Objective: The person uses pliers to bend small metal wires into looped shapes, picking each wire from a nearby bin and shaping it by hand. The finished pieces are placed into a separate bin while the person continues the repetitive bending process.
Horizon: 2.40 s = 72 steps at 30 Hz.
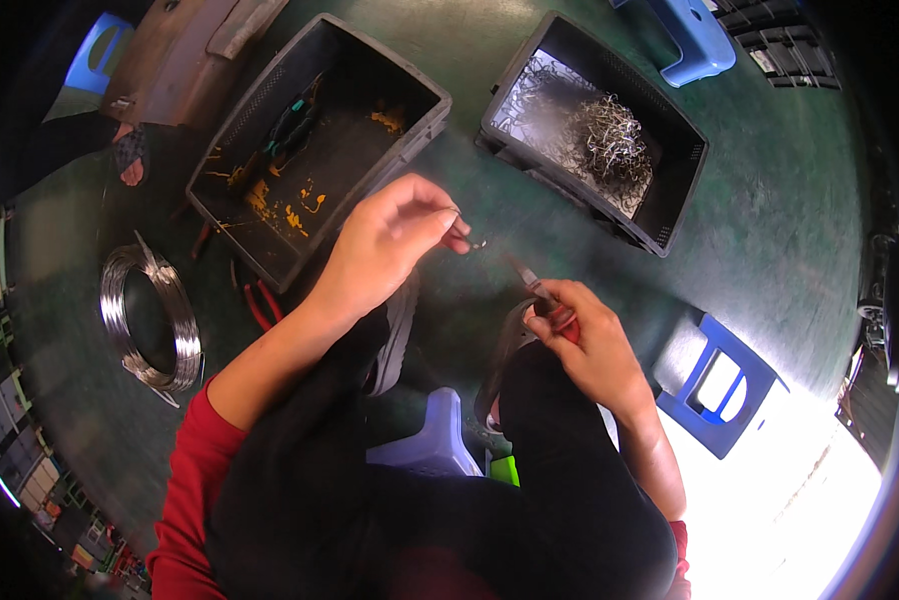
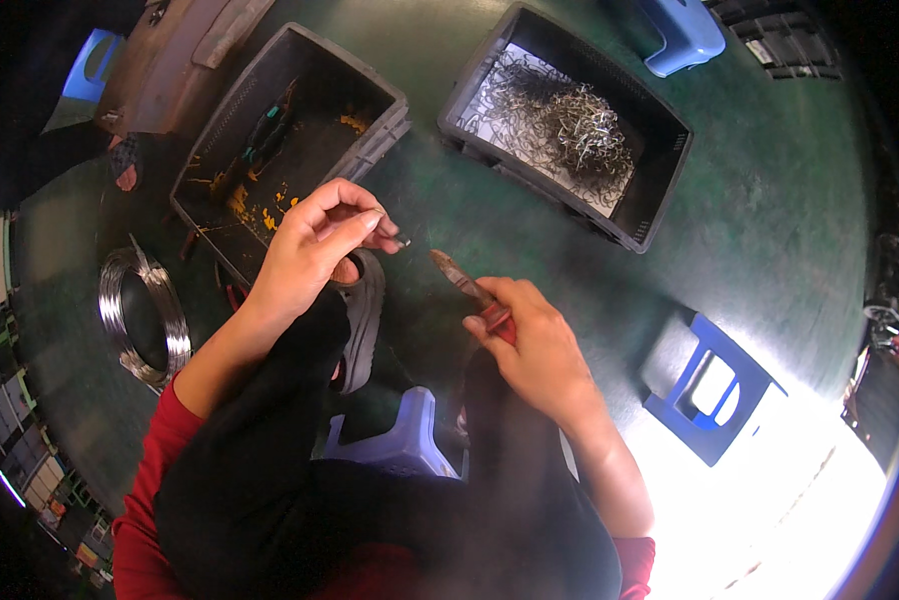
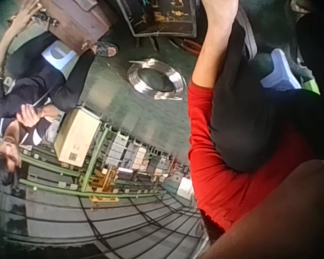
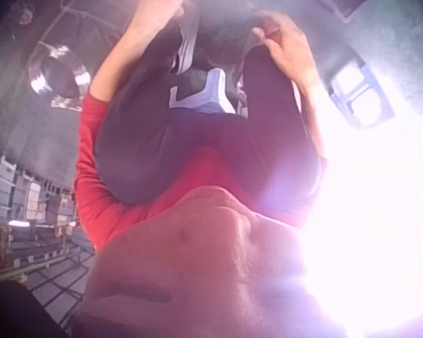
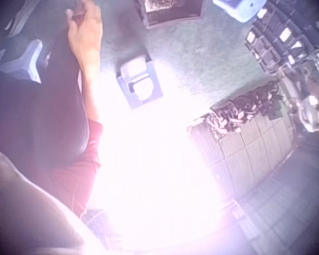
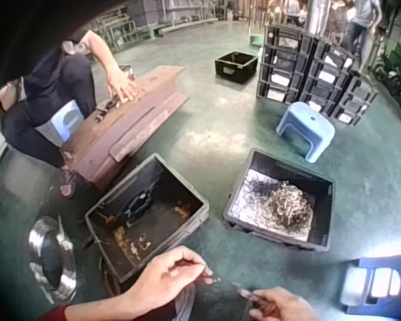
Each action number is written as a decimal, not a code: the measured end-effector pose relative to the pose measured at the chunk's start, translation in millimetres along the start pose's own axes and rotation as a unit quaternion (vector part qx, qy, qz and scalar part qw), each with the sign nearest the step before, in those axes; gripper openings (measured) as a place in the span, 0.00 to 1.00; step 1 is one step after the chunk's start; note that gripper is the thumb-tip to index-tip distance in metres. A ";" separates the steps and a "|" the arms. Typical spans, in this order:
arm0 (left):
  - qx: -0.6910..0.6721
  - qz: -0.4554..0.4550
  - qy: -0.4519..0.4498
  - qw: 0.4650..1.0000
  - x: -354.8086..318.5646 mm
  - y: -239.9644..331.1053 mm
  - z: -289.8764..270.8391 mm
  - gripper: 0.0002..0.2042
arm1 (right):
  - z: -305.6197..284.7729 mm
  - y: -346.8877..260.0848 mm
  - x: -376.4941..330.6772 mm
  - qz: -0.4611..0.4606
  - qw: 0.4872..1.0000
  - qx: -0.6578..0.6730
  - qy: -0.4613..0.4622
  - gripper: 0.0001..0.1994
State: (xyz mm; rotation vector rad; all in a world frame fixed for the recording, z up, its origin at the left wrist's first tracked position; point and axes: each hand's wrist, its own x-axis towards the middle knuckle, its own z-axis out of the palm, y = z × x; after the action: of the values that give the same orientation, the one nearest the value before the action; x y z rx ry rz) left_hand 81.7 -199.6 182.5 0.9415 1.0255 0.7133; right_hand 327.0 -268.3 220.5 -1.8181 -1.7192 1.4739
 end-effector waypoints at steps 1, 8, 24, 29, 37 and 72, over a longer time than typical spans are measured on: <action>0.010 -0.009 0.004 1.000 -0.4 -0.1 -1.1 0.07 | -2.0 -1.2 0.6 -0.005 1.000 0.001 0.010 0.16; 0.166 0.160 0.049 0.972 3.0 -2.4 9.9 0.05 | -8.5 -4.5 3.3 0.050 0.991 0.115 -0.047 0.14; 0.397 0.478 0.015 0.783 6.6 0.2 31.1 0.13 | -23.6 -2.4 -3.1 0.067 0.966 0.184 -0.167 0.16; 0.416 0.489 0.001 0.767 5.7 1.5 29.0 0.12 | -22.6 -3.7 -4.2 0.068 0.964 0.191 -0.170 0.15; 0.429 0.508 -0.013 0.747 3.0 2.1 24.5 0.12 | -13.7 1.5 -5.6 0.052 0.957 0.219 -0.180 0.17; 0.000 -0.085 -0.018 0.996 13.1 15.8 12.5 0.08 | 14.1 -5.9 2.5 -0.011 0.998 -0.024 -0.050 0.16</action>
State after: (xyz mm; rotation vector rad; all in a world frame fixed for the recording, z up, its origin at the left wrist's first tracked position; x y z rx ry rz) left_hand 97.1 -185.5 194.4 0.8526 1.0597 0.5521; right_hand 312.1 -270.8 217.2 -1.7697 -1.8298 1.5534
